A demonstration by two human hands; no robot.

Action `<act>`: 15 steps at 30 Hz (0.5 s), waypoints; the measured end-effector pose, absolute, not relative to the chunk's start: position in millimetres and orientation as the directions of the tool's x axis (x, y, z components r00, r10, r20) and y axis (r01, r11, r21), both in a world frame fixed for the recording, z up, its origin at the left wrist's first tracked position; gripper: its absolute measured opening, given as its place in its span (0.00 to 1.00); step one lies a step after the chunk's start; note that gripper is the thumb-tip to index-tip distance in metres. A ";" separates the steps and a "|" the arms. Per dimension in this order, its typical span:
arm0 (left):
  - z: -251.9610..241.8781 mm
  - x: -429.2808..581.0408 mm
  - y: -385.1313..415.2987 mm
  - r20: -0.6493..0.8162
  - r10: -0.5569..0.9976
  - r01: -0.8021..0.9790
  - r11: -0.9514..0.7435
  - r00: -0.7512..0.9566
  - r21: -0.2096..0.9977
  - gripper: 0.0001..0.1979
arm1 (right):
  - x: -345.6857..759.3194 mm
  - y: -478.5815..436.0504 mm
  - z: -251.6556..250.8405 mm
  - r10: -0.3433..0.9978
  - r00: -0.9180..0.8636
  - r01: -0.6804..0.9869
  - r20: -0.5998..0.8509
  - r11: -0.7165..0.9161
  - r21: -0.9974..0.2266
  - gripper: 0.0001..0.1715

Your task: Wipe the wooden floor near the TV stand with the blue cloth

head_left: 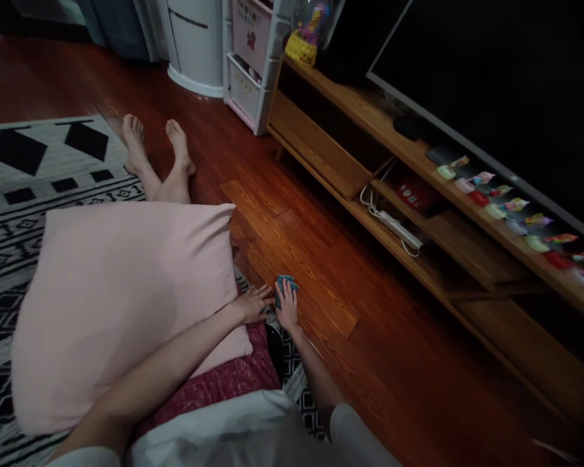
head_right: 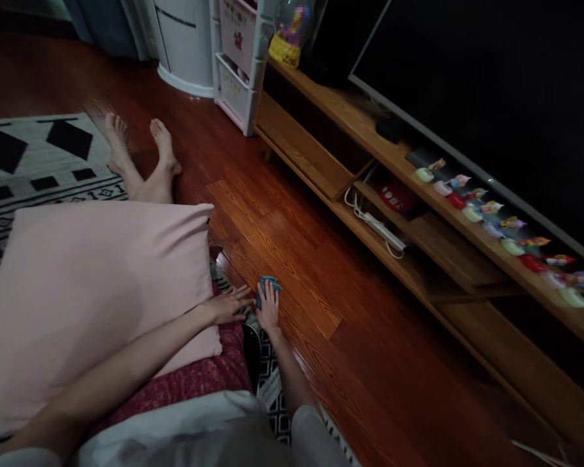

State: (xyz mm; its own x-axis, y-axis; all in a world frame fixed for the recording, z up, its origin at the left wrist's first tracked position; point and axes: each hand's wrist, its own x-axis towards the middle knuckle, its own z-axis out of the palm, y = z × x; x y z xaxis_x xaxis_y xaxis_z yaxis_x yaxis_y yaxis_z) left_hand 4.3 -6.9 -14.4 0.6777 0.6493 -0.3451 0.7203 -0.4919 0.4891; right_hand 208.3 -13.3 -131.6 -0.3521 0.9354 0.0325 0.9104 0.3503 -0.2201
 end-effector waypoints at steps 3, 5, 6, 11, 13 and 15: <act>-15.0 5.7 -10.5 -0.329 0.660 0.723 -0.507 0.676 0.469 0.31 | 211.9 -35.8 -127.1 0.906 -0.424 0.883 0.017 0.417 -0.216 0.44; -13.6 5.8 -12.5 -0.305 0.671 0.722 -0.519 0.676 0.458 0.31 | 213.2 -21.7 -123.7 0.904 -0.427 0.882 0.009 0.419 -0.216 0.41; -12.3 5.7 -13.2 -0.296 0.677 0.723 -0.522 0.674 0.453 0.31 | 213.1 -6.4 -122.7 0.910 -0.413 0.889 0.008 0.405 -0.215 0.39; -4.7 5.4 -12.6 -0.297 0.704 0.746 -0.497 0.645 0.444 0.30 | 197.6 103.2 -124.4 0.975 -0.223 0.955 -0.017 0.215 -0.204 0.34; -3.6 5.9 -11.6 -0.300 0.714 0.757 -0.486 0.632 0.437 0.30 | 184.8 133.1 -126.6 0.987 -0.157 0.967 -0.026 0.148 -0.210 0.34; -3.4 6.8 -10.7 -0.300 0.723 0.764 -0.481 0.623 0.430 0.30 | 172.7 140.4 -128.5 0.989 -0.146 0.966 -0.024 0.138 -0.217 0.34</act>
State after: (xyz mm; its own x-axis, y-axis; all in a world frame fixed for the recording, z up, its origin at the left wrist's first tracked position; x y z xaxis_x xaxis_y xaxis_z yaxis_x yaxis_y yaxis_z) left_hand 6.8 -10.7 -3.4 0.6229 0.7226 -0.2997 0.7644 -0.4807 0.4297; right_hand 172.7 140.4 -128.5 -0.1465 0.9889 -0.0241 0.9664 0.1379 -0.2167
